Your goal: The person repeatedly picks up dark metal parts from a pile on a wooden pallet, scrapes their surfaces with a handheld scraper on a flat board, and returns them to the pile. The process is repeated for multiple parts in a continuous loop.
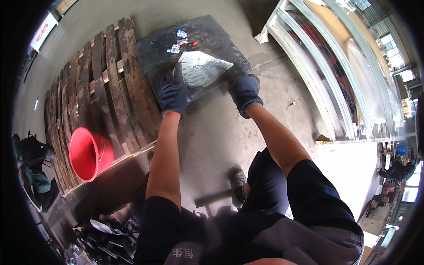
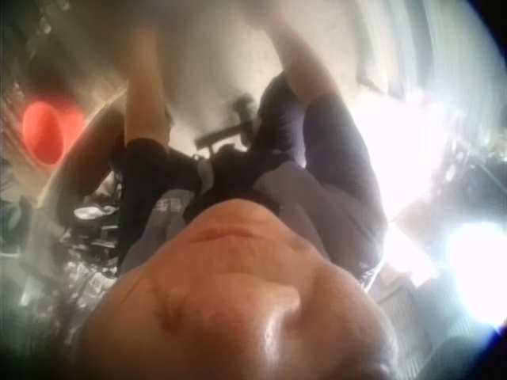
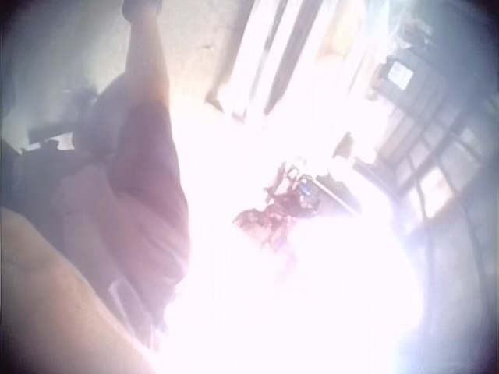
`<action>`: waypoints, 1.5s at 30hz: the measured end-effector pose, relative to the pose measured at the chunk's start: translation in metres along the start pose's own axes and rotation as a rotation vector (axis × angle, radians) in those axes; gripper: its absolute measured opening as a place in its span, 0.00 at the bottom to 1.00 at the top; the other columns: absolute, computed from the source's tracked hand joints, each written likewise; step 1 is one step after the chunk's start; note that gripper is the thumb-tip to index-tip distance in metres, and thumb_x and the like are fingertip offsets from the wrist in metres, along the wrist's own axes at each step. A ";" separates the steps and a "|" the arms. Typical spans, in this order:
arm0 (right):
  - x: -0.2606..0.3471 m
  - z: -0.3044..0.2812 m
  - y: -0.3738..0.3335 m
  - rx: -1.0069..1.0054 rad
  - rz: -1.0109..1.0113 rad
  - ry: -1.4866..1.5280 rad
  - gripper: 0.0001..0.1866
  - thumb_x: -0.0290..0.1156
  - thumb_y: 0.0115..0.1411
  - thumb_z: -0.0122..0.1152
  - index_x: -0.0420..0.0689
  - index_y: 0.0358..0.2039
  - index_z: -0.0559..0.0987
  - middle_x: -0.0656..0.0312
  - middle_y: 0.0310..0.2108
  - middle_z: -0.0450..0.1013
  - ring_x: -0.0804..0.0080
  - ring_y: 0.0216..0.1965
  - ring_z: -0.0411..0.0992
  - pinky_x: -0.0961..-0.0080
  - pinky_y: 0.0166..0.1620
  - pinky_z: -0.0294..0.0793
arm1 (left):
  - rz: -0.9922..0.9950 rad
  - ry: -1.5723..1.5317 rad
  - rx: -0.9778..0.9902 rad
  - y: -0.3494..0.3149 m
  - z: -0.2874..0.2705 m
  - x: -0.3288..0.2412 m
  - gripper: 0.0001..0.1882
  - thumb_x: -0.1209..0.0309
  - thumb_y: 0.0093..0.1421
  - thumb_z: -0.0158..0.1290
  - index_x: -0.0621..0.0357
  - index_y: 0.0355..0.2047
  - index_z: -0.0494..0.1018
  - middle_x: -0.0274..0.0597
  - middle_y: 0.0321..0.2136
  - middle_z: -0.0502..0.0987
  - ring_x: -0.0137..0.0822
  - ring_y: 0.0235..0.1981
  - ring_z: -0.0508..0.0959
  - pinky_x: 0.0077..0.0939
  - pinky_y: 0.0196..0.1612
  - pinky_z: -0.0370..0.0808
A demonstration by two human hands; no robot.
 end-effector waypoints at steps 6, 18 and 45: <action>0.003 0.005 -0.002 0.027 -0.003 -0.042 0.10 0.33 0.58 0.44 0.50 0.36 0.75 0.55 0.28 0.75 0.54 0.32 0.74 0.59 0.39 0.65 | 0.029 -0.033 -0.055 -0.002 0.000 0.003 0.57 0.39 0.35 0.60 0.53 0.62 0.52 0.59 0.49 0.66 0.54 0.52 0.66 0.44 0.57 0.59; -0.001 0.052 -0.006 0.142 0.067 0.298 0.17 0.33 0.61 0.40 0.42 0.30 0.79 0.48 0.29 0.75 0.50 0.37 0.71 0.59 0.45 0.63 | 0.020 0.021 -0.079 -0.004 -0.008 -0.006 0.54 0.41 0.35 0.61 0.54 0.59 0.57 0.56 0.47 0.66 0.54 0.49 0.66 0.43 0.54 0.63; 0.025 0.023 -0.018 0.173 -0.002 0.056 0.11 0.32 0.58 0.45 0.51 0.38 0.76 0.56 0.29 0.76 0.58 0.34 0.75 0.63 0.37 0.73 | 0.013 0.009 -0.090 -0.006 -0.008 -0.004 0.43 0.45 0.43 0.58 0.56 0.56 0.62 0.54 0.46 0.69 0.51 0.46 0.71 0.40 0.52 0.66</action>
Point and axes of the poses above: each hand's wrist, its own y-axis towards the middle knuckle, its own z-axis out of the palm, x = y × z, the point moved 6 cm from there along y, towards the middle knuckle
